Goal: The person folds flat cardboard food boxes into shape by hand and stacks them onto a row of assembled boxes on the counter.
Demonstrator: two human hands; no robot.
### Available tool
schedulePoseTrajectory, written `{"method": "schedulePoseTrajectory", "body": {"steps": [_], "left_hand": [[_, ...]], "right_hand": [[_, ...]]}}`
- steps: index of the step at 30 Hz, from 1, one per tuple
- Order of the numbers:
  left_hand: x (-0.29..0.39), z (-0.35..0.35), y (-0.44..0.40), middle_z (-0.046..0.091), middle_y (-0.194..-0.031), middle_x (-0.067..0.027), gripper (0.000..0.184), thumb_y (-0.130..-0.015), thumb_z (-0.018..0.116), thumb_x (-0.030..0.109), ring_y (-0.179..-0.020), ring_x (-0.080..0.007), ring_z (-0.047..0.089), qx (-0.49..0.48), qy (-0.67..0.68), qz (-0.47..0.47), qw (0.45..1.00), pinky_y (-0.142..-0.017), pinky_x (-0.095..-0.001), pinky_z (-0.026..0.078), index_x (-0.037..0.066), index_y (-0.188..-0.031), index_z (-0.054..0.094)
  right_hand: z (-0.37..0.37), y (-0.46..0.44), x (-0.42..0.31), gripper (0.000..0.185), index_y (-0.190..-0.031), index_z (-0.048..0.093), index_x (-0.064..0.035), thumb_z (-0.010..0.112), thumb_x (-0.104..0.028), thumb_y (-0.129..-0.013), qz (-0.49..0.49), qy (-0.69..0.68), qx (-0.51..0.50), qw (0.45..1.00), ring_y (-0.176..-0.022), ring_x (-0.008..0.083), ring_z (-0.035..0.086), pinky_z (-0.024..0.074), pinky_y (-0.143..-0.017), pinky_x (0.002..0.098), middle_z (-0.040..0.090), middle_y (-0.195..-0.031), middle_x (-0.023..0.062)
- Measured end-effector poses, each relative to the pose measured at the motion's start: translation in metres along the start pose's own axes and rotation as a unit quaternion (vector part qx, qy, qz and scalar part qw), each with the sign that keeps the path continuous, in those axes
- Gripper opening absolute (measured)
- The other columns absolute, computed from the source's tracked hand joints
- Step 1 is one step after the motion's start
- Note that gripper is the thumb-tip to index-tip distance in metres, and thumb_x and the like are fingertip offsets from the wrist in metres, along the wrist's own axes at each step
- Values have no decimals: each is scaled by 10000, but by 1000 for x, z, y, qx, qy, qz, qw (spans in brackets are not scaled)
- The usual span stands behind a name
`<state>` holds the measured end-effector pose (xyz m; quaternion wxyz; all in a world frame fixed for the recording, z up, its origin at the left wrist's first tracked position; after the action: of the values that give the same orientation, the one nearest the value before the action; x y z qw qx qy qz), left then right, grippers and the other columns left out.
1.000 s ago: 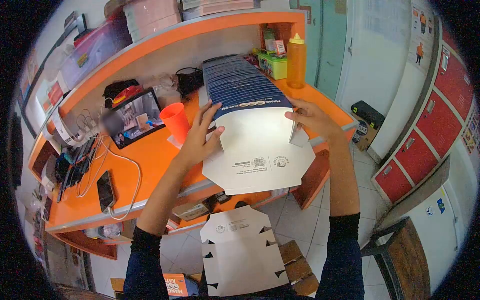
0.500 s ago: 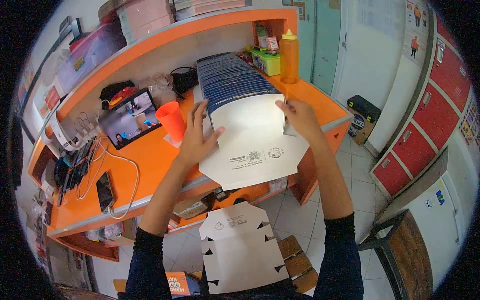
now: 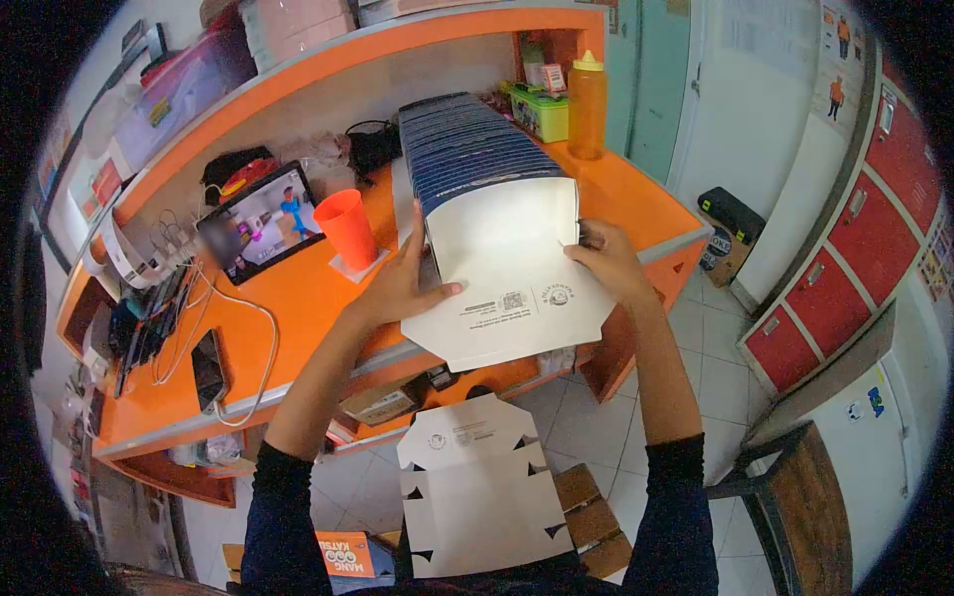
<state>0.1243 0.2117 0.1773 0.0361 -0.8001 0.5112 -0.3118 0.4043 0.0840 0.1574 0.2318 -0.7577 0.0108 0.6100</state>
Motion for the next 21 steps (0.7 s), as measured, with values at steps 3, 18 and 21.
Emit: {"method": "schedulePoseTrajectory", "body": {"steps": [3,18,21], "left_hand": [[-1,-1,0,187,-1514,-282,1236,-769,746,399,-1361,-412,323,-6,17,15,1000,-1089,-428,338,92,-1459,-233],[-3,-2,-2,326,-1421,-340,1187,-772,775,324,-1263,-409,463,40,49,-46,997,-1031,-417,414,79,-1480,-145],[19,-14,-2,366,-1408,-306,1055,-769,772,307,-1261,-389,465,137,7,10,991,-1042,-414,394,72,-1497,45]], "right_hand": [[-8,-9,2,414,-1105,597,64,743,-108,-757,-6,87,-20,996,-919,215,647,502,-839,314,672,-977,132],[-22,-44,21,637,-1244,533,-5,807,-212,-708,-4,311,-40,949,-945,208,631,493,-851,313,648,-1105,119],[-22,-33,-7,640,-1298,514,-27,773,-276,-768,-57,323,-7,945,-1039,203,587,450,-939,324,611,-1190,117]]}}
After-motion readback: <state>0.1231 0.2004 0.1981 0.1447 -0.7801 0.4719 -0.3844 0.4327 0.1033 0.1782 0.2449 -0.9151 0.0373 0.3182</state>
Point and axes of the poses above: each hand's wrist, its own y-axis away from the middle knuckle, its own z-axis out of the palm, x = y × z, the point moved 3 cm from there along -y, towards the middle knuckle
